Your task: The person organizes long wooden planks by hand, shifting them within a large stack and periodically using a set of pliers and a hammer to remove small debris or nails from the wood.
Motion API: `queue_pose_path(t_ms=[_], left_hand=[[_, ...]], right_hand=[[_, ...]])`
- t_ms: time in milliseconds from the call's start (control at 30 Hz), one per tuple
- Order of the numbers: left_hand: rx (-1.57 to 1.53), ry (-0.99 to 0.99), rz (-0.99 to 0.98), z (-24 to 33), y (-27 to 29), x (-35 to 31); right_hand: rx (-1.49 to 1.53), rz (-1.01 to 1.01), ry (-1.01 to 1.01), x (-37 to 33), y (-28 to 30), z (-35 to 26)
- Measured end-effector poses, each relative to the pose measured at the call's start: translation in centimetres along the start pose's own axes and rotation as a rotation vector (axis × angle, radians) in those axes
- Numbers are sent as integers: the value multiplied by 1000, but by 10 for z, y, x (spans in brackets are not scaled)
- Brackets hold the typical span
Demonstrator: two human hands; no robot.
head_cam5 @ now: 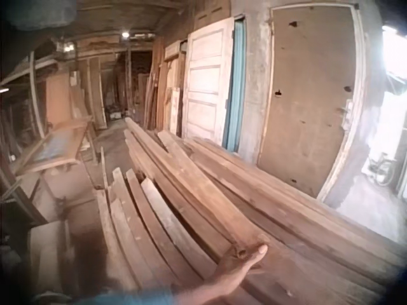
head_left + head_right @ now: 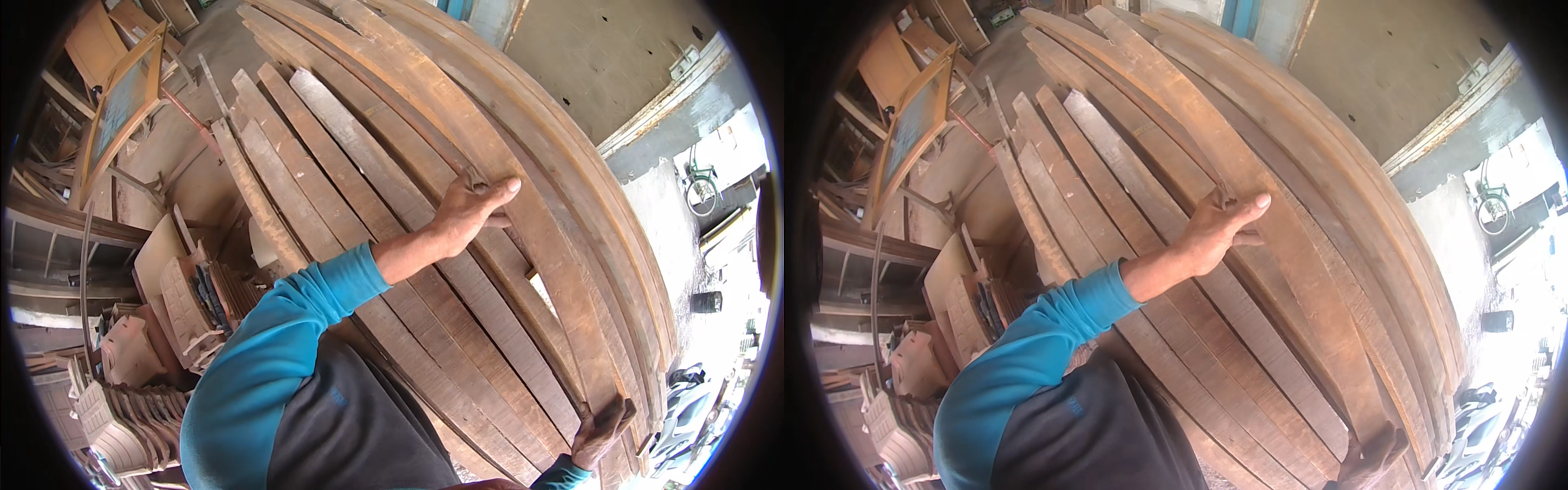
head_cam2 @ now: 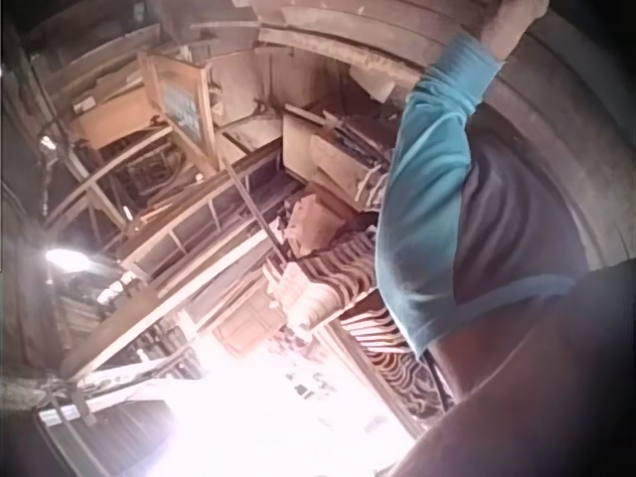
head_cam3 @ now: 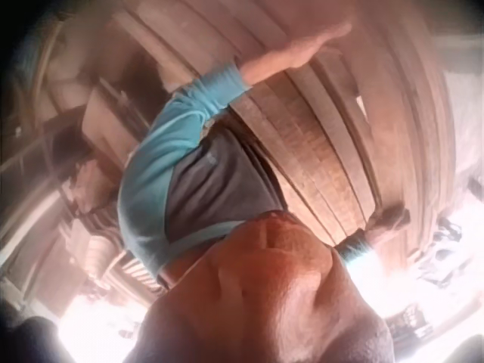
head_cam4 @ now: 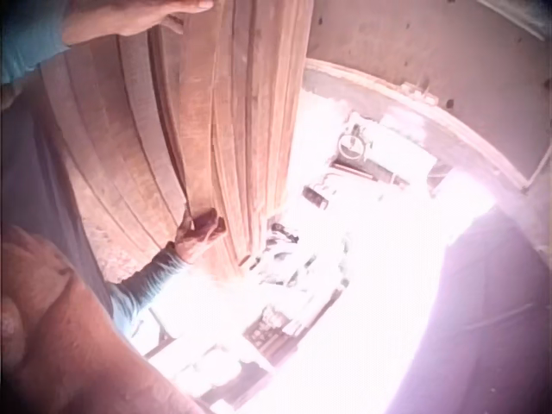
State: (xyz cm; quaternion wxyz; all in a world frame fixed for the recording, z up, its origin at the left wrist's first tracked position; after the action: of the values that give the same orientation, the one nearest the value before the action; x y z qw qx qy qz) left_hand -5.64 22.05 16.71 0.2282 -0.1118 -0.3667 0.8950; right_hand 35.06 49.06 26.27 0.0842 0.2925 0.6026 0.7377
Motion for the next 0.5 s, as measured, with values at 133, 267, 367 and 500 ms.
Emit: queue_pose_path(t_ms=[133,267,367,500], left_hand=[[74,16,42,-6,15,-49],[137,53,138,-11,43,-98],[155,87,195,-20,65,-130],[164,165,259,-42,88,-166]], right_hand=[[144,-75,20,-44,-35,4],[233,-188,78,-68,-48,-12],[220,-188,133,-86,-54,-27],[222,-312,57,-111,-70,-22]])
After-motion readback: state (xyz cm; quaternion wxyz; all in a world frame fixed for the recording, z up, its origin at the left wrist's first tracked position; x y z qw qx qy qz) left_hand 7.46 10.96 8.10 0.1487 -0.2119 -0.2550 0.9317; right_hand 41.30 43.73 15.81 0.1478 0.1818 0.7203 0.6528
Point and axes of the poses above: each hand's wrist, its own x-axis towards the middle knuckle, its own y-axis out of the back of the hand, z = x × y, the point moved 9 cm from there along x, towards the middle knuckle, and after that the axes turned 15 degrees about -x, right-handed, at the moved point
